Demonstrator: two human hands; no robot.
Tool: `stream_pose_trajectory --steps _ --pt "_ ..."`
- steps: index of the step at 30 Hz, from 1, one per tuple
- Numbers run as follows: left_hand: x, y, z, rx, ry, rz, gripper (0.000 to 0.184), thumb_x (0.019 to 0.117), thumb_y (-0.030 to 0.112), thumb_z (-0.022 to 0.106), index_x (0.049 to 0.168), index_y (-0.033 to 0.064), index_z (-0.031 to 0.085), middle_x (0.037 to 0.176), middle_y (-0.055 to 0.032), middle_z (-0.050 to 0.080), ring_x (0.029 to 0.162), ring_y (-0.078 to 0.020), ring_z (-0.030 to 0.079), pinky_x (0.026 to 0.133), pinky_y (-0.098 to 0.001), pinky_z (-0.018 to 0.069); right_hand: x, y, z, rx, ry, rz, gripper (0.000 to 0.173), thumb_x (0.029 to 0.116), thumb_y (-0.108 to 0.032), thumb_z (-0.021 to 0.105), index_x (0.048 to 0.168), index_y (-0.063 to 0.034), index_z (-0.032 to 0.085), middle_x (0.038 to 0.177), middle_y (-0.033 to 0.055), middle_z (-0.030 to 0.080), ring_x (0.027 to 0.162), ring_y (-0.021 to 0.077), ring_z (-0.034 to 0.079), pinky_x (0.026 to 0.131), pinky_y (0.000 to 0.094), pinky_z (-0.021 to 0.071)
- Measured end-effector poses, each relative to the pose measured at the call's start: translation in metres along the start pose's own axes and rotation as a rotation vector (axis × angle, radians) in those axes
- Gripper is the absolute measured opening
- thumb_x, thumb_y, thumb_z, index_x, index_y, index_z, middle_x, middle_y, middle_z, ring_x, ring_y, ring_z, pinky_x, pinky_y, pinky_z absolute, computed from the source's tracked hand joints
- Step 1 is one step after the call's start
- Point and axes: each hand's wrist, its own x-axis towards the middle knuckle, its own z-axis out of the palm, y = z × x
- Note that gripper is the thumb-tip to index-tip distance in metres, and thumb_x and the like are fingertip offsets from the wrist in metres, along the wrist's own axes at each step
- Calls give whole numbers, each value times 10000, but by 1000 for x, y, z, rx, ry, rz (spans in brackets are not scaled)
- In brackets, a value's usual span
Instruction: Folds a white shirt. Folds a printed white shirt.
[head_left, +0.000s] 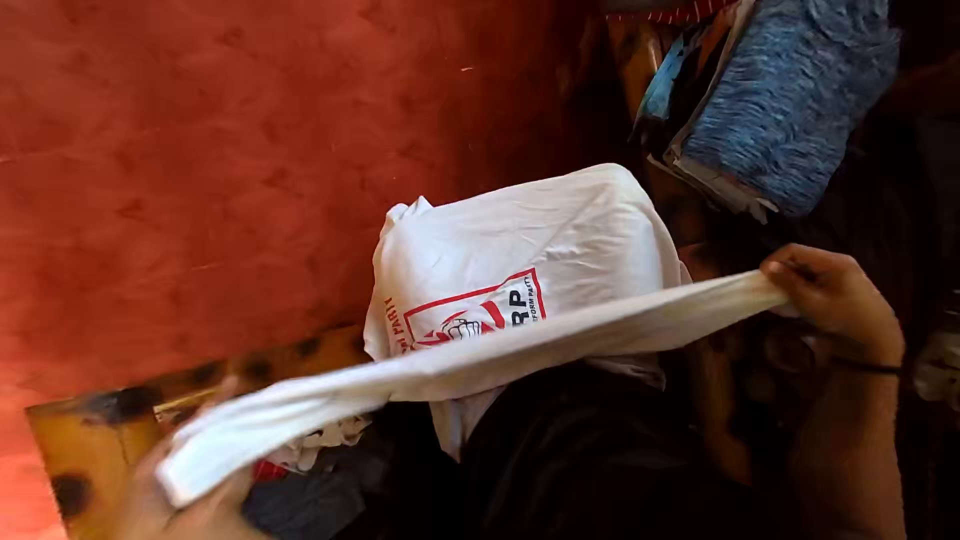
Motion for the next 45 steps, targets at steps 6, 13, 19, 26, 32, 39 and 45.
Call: stream_pose_trajectory --steps 6,13,19,26,32,39,45 --pt "68 -48 89 297 222 -146 286 1082 288 385 1287 123 495 1135 -44 639 984 -150 673 847 -335 578 66 13 52 -217 199 83 325 1085 -285 501 1206 -12 628 1038 253 665 909 420 668 803 622 538" --pt "33 -121 57 1239 -73 -127 547 1061 318 545 1447 -59 454 1357 -292 567 1222 -361 587 1018 -520 483 65 -28 117 -68 69 413 573 1025 -348 607 1463 -1 478 1377 373 502 1240 541 530 1006 684 437" --pt "24 -159 43 1230 237 -89 638 1014 288 640 1450 -111 400 1329 -322 577 1227 -388 593 1049 -518 464 46 -50 142 -5 47 734 619 1091 -444 435 1548 -40 323 1218 301 645 1121 443 647 958 620 484" --pt "37 -147 56 1495 94 -164 277 1008 110 583 1208 -66 659 1168 -265 678 1127 -378 645 998 -558 476 42 -37 142 -125 198 686 432 1102 -221 411 1430 59 439 1229 310 635 1129 437 651 973 571 502" --pt "21 -131 39 1472 21 -77 450 1056 211 549 1368 -111 507 1299 -329 588 1207 -424 595 1046 -550 457 23 -26 88 -235 262 722 463 1101 -236 408 1425 95 432 1215 354 623 1120 472 644 971 589 488" --pt "13 -150 19 1268 -11 -82 237 1007 75 587 1149 -100 663 1075 -242 690 952 -278 676 899 -459 541 38 -48 94 -344 11 692 569 1045 -321 565 1440 78 470 1361 410 512 1280 557 514 1058 653 411" --pt "13 -141 30 1197 -196 -192 627 983 83 624 1540 6 346 1366 -281 567 1200 -339 620 1002 -486 516 68 -107 139 -282 114 265 530 978 -281 658 1390 32 546 1380 385 489 1275 574 481 1023 691 421"
